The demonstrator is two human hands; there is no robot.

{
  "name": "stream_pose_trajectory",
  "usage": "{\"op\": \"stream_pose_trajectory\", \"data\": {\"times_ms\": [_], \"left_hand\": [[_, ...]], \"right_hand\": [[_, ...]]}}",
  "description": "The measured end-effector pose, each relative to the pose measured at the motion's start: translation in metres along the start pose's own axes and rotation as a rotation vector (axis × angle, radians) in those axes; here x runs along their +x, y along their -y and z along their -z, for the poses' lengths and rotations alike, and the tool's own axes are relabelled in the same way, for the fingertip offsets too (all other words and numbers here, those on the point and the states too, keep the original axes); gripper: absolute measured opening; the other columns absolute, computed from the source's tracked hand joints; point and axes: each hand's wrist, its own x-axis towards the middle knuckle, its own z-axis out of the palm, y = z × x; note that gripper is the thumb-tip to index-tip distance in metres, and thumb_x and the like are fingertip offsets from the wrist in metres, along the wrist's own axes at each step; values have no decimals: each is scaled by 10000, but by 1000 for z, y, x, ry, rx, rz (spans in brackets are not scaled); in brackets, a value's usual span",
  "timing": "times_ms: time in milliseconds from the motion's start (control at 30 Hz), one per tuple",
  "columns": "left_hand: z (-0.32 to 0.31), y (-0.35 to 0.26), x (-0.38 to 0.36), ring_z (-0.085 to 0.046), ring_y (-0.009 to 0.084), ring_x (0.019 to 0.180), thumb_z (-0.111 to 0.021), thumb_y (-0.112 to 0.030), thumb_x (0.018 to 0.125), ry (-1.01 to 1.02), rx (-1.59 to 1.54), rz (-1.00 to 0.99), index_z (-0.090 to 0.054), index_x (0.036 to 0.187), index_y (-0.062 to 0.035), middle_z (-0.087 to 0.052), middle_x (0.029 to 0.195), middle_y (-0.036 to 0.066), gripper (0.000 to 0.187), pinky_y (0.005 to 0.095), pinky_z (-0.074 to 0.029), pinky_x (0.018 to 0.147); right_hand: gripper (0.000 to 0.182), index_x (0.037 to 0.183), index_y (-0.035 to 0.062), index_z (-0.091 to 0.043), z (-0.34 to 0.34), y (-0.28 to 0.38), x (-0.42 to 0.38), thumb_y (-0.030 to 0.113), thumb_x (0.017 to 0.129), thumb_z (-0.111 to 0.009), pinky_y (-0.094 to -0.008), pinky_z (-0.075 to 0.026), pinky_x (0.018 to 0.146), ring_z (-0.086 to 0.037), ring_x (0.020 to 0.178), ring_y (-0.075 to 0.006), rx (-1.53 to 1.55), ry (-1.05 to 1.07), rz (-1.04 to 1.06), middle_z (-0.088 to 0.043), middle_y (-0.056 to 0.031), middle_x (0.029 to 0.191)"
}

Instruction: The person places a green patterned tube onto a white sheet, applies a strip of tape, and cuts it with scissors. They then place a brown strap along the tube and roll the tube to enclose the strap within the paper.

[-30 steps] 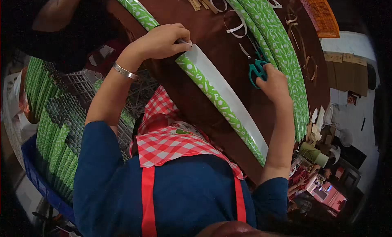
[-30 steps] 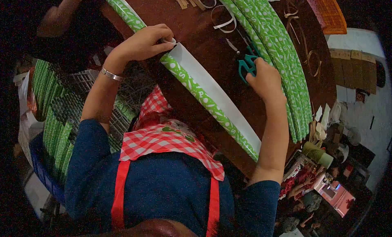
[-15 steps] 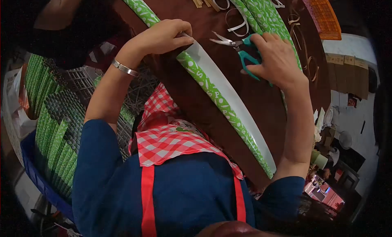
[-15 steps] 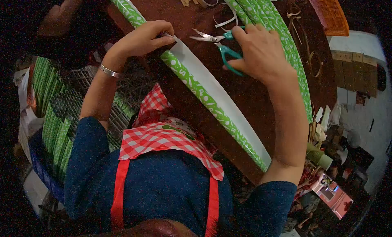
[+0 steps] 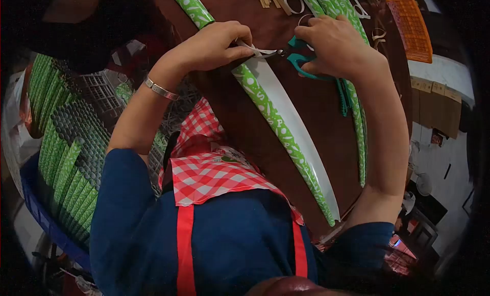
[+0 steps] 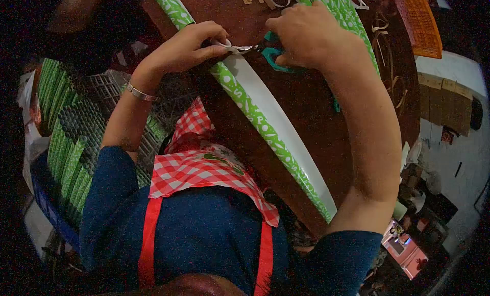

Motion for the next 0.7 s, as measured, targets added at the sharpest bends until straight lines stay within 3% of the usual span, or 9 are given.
{"op": "stream_pose_trajectory", "data": {"times_ms": [100,300,433,700], "left_hand": [[1,-1,0,-608,213,868,-640,-178,891,-5,-23,8,-589,1017,-4,-598,942,103,220,331,-492,754],[-3,2,-1,-612,212,830,-648,-187,884,-53,-11,-67,-594,1002,-11,-606,899,106,218,330,-493,721],[-3,-1,-1,-613,214,818,-645,-190,886,-47,-25,-47,-595,1000,-13,-610,888,103,216,331,-493,718],[-6,5,1,-616,242,826,-636,-198,891,-62,9,-92,-598,994,-15,-613,902,122,214,352,-490,710]], "right_hand": [[536,1142,114,-600,42,25,9,222,650,-781,-414,-413,928,-568,1072,-269,-38,177,-54,-612,-90,1041],[519,1119,109,-610,35,23,11,222,643,-785,-414,-419,920,-574,1061,-270,-76,76,45,-611,-95,1034],[516,1118,109,-611,40,28,15,224,646,-786,-410,-418,923,-569,1069,-269,-59,158,8,-610,-96,1034],[513,1113,114,-605,30,26,10,227,650,-794,-418,-396,963,-549,1097,-270,-84,70,40,-609,-93,1046]]}}
